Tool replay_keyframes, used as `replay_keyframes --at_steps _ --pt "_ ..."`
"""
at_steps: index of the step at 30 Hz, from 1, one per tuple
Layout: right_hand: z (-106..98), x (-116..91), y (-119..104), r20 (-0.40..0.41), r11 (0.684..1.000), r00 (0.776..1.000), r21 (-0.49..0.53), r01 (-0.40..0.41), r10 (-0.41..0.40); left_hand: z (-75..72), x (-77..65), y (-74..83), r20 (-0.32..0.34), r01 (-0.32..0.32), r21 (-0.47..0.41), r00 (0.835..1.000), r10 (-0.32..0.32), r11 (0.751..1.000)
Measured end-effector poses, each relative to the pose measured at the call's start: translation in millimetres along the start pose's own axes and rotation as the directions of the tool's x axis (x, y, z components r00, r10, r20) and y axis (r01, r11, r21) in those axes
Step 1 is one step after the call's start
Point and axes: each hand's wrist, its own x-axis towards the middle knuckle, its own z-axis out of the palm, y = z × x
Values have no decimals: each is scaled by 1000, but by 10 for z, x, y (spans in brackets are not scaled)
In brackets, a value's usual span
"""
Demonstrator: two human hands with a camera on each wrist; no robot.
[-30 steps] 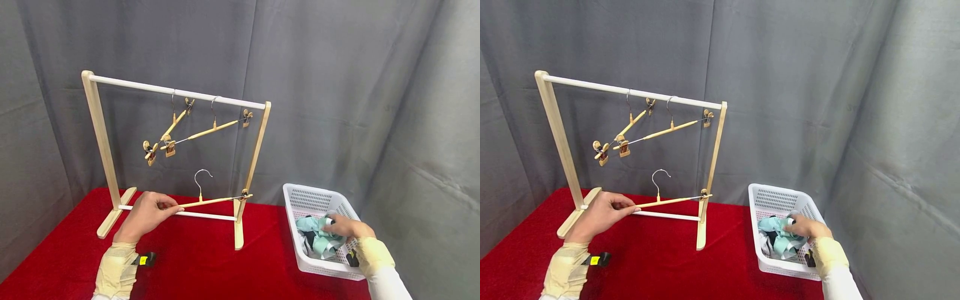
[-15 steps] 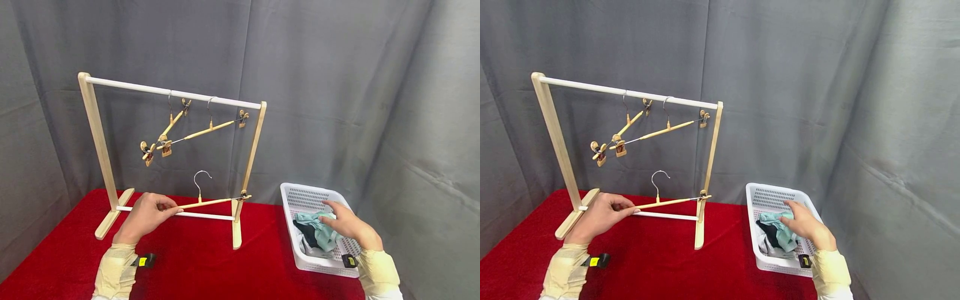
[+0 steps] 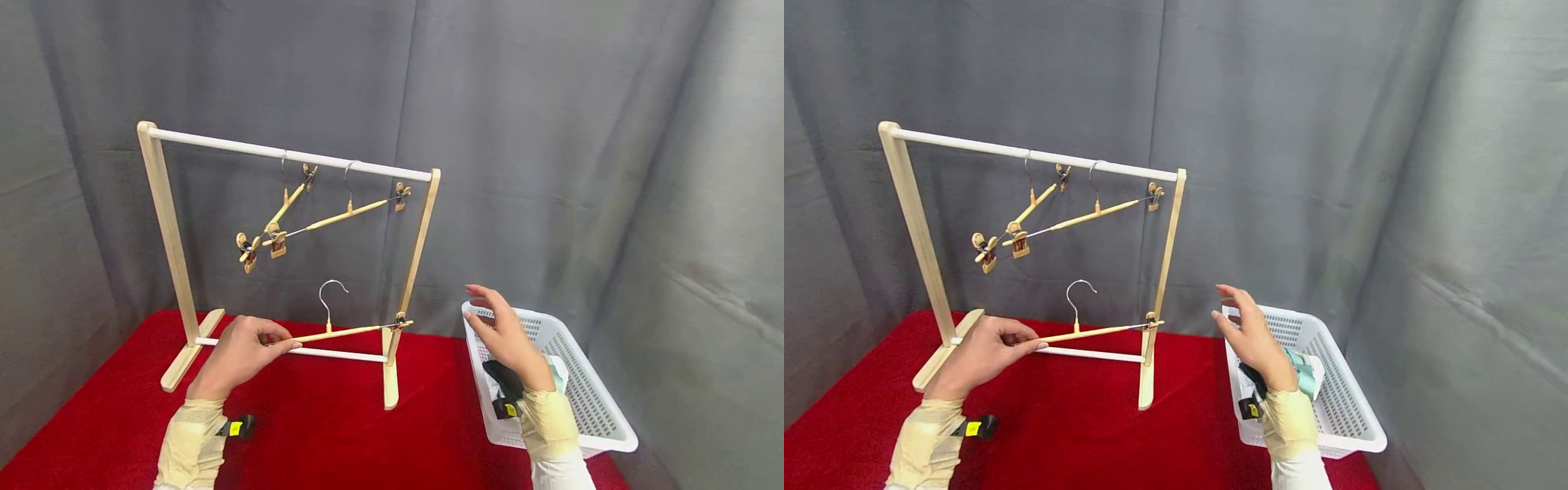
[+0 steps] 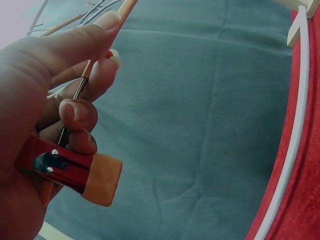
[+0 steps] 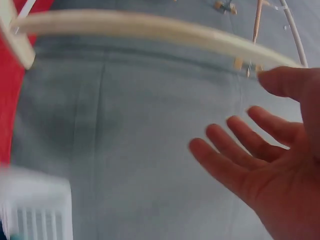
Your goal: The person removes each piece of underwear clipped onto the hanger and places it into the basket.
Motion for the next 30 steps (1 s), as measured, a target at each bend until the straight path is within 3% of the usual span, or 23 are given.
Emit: replay_keyframes --at_steps 5,15,22,30 --pt "255 269 -179 -28 996 999 77 40 -38 -14 -2 -23 -7 15 4 1000 -15 1000" --pt "780 723 -212 -149 978 988 202 57 -27 -52 -18 -40 -11 30 18 1000 -30 999" --pt "857 970 -214 -253 943 966 306 132 -53 -65 -6 -32 -25 23 9 999 -23 1000" --pt "924 1033 -115 -262 913 962 370 175 -78 -124 -11 -41 19 42 53 999 -43 998"
